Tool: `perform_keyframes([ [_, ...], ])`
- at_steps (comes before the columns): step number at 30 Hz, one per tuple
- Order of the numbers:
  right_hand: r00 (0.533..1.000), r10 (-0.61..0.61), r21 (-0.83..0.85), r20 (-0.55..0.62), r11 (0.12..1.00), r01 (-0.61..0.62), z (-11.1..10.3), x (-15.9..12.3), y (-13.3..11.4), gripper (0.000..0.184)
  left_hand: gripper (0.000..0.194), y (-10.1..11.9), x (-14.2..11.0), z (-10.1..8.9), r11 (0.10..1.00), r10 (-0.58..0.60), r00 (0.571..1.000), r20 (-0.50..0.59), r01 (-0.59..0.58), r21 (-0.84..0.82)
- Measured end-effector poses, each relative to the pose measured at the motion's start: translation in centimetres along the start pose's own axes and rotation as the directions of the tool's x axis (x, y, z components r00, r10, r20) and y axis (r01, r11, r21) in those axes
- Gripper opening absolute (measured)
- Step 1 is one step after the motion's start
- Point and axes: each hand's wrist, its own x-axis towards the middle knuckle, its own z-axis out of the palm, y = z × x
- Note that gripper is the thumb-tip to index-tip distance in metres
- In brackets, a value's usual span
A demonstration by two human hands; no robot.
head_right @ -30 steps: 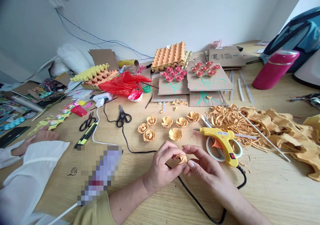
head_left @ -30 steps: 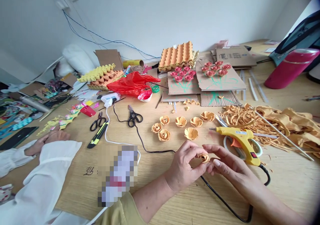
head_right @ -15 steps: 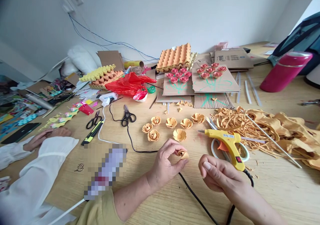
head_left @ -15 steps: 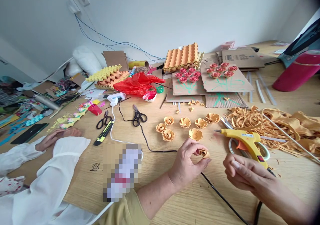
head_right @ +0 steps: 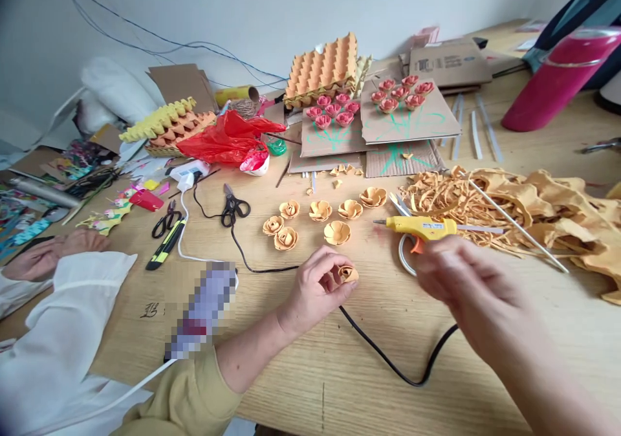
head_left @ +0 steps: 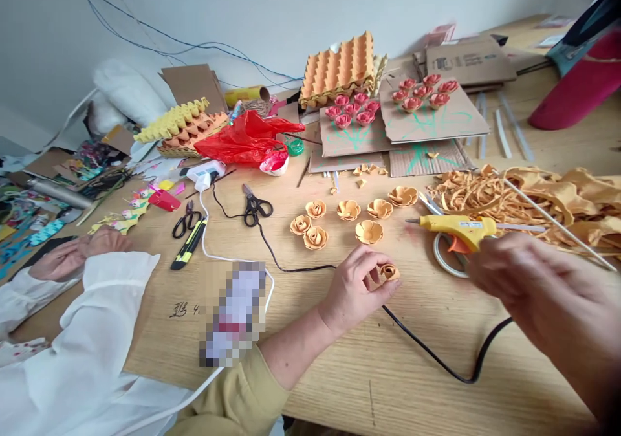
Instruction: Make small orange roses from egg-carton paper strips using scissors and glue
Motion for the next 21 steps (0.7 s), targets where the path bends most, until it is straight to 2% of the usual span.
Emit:
perform_keyframes([
  [1,1.000,-0.014,-0.057,-0.023,0.998,0.013,1.4,0.2,-0.2,0.023,0.015,0.1,0.0,0.0,1.000,0.013,1.000,-0.001,-0.013,-0.001],
  [4,0.990,-0.015,-0.056,0.137,0.998,0.022,4.2,1.2,-0.1,0.034,0.015,0.5,0.0,-0.2,0.998,0.057,0.998,0.004,-0.057,0.007],
  [10,0.917,0.128,0.022,0.378,0.989,-0.147,5.0,1.4,1.1,0.033,0.013,1.1,-0.2,-0.3,0.990,0.136,0.991,0.004,-0.136,0.023],
  [15,0.917,0.128,0.162,0.377,0.966,-0.201,5.4,1.0,1.2,0.026,0.014,1.0,-0.3,-0.2,0.984,0.173,0.985,0.004,-0.173,0.049],
  [21,0.929,0.126,0.173,0.349,0.965,-0.196,5.6,1.2,1.3,0.025,0.019,1.0,-0.2,-0.3,0.976,0.208,0.978,-0.003,-0.208,0.059],
])
